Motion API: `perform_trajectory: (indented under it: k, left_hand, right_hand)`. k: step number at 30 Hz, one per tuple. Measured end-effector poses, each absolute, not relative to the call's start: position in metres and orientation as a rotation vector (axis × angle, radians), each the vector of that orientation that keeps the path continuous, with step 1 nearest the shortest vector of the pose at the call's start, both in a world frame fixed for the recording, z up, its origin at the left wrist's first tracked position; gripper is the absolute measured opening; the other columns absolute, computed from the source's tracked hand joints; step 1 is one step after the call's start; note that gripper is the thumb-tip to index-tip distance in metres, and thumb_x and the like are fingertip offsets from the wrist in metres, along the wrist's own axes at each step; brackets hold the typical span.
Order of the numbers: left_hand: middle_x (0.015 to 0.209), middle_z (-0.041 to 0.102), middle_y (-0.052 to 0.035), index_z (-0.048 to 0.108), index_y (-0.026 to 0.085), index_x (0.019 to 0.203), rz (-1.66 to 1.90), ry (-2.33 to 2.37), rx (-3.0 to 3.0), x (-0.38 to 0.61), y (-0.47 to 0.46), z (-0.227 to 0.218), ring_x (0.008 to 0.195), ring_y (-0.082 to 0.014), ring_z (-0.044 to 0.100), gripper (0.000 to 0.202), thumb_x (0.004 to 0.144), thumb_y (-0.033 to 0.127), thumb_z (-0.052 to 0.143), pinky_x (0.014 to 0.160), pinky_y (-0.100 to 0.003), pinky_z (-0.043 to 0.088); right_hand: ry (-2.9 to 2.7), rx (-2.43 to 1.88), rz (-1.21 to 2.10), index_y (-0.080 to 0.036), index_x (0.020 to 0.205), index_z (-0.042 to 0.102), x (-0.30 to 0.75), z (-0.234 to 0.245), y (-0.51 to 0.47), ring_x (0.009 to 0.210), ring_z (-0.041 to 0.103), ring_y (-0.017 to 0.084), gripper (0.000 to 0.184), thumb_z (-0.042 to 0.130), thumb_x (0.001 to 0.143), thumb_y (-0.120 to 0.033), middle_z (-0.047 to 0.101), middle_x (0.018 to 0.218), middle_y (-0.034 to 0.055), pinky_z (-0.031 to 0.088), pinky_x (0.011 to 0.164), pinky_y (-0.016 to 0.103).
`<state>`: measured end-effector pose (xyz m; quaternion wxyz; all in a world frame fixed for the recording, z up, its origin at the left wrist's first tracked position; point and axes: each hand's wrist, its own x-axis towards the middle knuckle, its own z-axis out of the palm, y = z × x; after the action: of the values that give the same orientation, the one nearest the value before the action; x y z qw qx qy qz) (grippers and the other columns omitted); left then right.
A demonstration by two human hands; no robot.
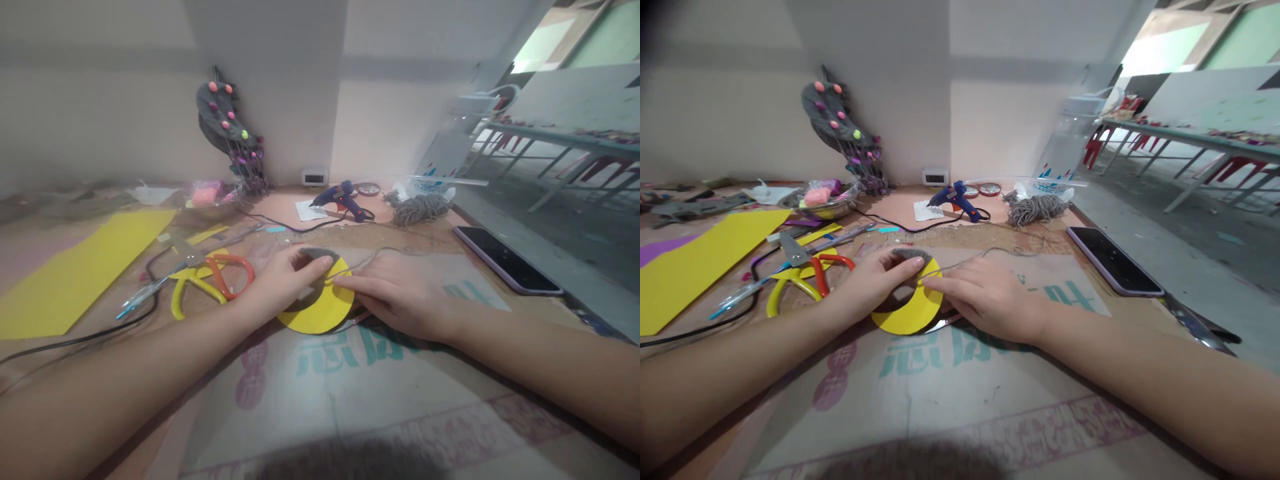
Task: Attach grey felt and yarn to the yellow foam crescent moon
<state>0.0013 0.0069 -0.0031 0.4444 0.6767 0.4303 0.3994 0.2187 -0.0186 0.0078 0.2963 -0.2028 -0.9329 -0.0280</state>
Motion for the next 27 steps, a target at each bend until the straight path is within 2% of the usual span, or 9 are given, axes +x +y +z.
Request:
perform_trajectory:
  k: [4,8,11,16,23,27]
  left_hand:
    - [0.088,0.069,-0.0045,0.065,0.015,0.091,0.981,1.092,1.612,0.001,0.005,-0.003,0.078,-0.0167,0.061,0.032,0.079,0.045,0.064,0.066,-0.025,0.047]
    - [0.085,0.068,-0.0032,0.065,0.016,0.091,0.975,1.114,1.569,0.002,0.004,-0.002,0.074,-0.015,0.06,0.024,0.08,0.037,0.062,0.063,-0.024,0.046]
    - [0.081,0.067,-0.0021,0.065,0.016,0.088,0.966,1.096,1.564,0.002,0.004,-0.002,0.071,-0.0142,0.059,0.022,0.079,0.035,0.061,0.062,-0.025,0.046]
    - [0.077,0.065,-0.0013,0.064,0.015,0.086,0.957,1.118,1.607,0.003,0.004,-0.002,0.066,-0.0131,0.057,0.025,0.079,0.039,0.061,0.062,-0.025,0.046]
    - [0.074,0.064,-0.0017,0.063,0.015,0.084,0.943,1.13,1.699,0.001,0.008,-0.005,0.067,-0.013,0.055,0.031,0.082,0.046,0.058,0.06,-0.023,0.044]
    - [0.073,0.062,0.0,0.062,0.015,0.081,0.943,1.138,1.698,0.0,0.009,-0.007,0.066,-0.0121,0.055,0.035,0.082,0.05,0.058,0.061,-0.023,0.044]
  right_hand:
    - [-2.625,-0.543,0.039,-0.016,0.093,0.063,0.219,0.014,-0.026,0.078,0.061,0.016,0.014,0.052,0.092,-0.024,0.069,0.085,0.0068,0.047,0.072,0.031]
    - [-2.898,-0.46,-0.074,-0.014,0.111,0.063,0.218,0.017,-0.032,0.09,0.06,0.022,0.031,0.048,0.096,-0.036,0.068,0.105,0.0112,0.048,0.078,0.038]
    - [-2.957,-0.53,-0.087,-0.014,0.123,0.058,0.217,0.02,-0.037,0.098,0.058,0.024,0.032,0.043,0.098,-0.027,0.066,0.113,0.0116,0.048,0.083,0.039]
    - [-2.93,-0.672,-0.08,-0.011,0.121,0.059,0.22,0.024,-0.048,0.097,0.058,0.022,0.033,0.042,0.094,-0.008,0.065,0.108,0.0131,0.05,0.085,0.038]
    - [-2.972,-0.531,-0.21,-0.009,0.114,0.063,0.215,0.024,-0.055,0.086,0.058,0.022,0.03,0.04,0.095,-0.011,0.066,0.099,0.0127,0.05,0.078,0.038]
    - [-2.941,-0.398,-0.228,-0.012,0.105,0.065,0.209,0.028,-0.061,0.082,0.056,0.02,0.031,0.036,0.097,-0.013,0.065,0.09,0.0097,0.047,0.085,0.039]
